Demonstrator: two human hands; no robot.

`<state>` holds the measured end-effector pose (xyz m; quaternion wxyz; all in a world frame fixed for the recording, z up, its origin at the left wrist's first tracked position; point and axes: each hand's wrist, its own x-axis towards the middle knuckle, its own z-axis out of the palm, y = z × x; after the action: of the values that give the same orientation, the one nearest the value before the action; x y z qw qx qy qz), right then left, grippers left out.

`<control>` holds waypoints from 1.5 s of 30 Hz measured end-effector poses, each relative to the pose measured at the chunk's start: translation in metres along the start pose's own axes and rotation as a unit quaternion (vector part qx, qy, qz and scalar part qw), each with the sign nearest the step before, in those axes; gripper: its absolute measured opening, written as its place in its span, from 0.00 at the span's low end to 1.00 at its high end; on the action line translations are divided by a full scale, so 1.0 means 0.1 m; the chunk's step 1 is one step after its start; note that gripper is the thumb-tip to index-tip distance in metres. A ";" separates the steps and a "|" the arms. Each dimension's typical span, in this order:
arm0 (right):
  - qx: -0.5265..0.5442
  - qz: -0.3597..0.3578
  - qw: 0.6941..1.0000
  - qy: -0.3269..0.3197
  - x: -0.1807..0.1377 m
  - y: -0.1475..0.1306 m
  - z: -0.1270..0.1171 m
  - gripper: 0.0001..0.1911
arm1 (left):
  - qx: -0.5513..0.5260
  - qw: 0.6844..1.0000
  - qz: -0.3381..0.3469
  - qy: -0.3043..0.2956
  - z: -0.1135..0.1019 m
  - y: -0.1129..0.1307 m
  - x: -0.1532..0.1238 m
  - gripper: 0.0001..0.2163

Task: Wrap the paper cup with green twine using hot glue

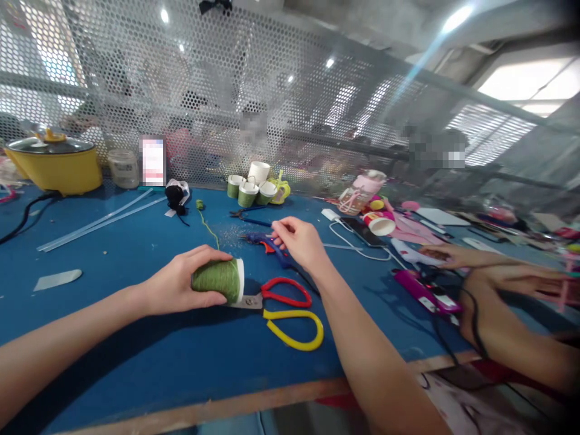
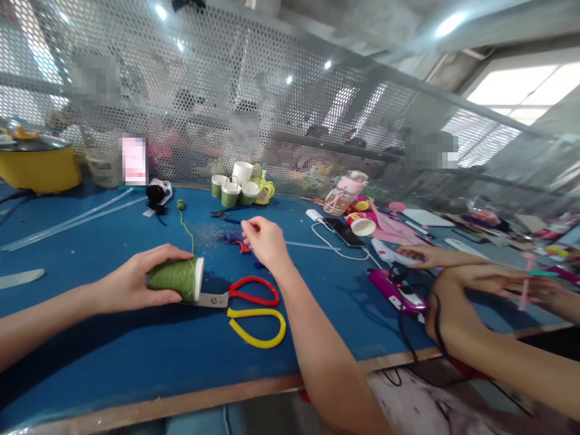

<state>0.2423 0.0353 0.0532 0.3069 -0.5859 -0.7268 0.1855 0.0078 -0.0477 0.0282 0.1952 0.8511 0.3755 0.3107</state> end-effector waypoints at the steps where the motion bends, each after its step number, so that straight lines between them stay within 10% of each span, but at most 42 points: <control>1: -0.092 0.018 0.996 0.015 0.03 0.08 -0.03 0.12 | 0.008 1.000 -0.006 0.012 -0.01 -0.01 0.00 0.22; 12: -0.125 0.077 0.987 -0.059 0.19 0.43 0.17 0.10 | 0.072 0.996 0.010 0.046 -0.09 -0.10 0.02 0.21; 31: 0.271 0.067 0.948 -0.152 -0.14 -0.01 -0.04 0.12 | 0.090 0.994 -0.047 0.029 -0.11 -0.30 0.04 0.21; 45: 0.097 -0.009 0.991 -0.087 -0.35 -0.25 0.01 0.10 | 0.106 0.992 -0.046 0.047 -0.14 -0.37 0.03 0.21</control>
<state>0.2278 -0.0042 0.0607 0.2996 -0.5282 -0.7347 0.3024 -0.0194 -0.0201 0.0190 0.0999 0.8331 0.4540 0.2999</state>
